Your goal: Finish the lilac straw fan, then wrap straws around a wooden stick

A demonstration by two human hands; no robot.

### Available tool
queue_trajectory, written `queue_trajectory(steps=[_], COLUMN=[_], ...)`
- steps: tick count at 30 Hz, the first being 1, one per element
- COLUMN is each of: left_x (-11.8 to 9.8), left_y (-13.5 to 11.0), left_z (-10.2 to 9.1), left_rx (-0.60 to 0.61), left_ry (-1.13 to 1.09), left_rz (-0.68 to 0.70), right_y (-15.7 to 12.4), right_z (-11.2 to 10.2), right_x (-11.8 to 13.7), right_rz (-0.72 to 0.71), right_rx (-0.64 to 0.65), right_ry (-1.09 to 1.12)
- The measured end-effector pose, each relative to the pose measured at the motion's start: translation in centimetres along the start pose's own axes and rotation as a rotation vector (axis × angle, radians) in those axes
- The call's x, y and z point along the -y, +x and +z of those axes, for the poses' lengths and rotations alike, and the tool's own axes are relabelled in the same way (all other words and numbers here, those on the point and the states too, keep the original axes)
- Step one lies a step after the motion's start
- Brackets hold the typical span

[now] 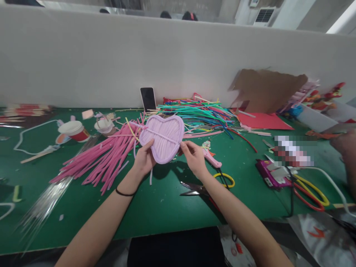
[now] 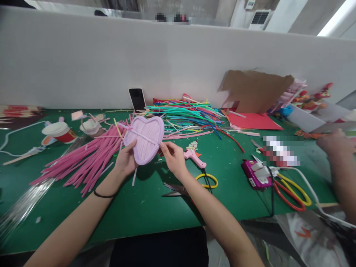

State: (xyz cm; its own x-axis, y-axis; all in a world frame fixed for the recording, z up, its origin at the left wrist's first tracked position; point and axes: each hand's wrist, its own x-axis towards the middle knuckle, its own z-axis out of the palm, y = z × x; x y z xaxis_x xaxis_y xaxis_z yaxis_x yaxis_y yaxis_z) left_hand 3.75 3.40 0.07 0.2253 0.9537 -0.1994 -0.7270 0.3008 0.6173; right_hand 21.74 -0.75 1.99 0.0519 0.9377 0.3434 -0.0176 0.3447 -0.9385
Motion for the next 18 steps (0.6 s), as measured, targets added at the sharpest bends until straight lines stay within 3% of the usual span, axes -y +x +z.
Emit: queue_trajectory(steps=[12, 18], left_x=[0.4, 0.3], left_y=[-0.3, -0.4], left_z=[0.9, 1.1], left_rx=[-0.085, -0.076], left_ry=[0.018, 0.017], left_rz=[0.016, 0.023], right_y=[-0.2, 0.0], right_z=[0.3, 0.0], right_x=[-1.1, -1.1], right_rz=[-0.006, 0.004], right_rx=[-0.136, -0.138], right_ry=[-0.091, -0.092])
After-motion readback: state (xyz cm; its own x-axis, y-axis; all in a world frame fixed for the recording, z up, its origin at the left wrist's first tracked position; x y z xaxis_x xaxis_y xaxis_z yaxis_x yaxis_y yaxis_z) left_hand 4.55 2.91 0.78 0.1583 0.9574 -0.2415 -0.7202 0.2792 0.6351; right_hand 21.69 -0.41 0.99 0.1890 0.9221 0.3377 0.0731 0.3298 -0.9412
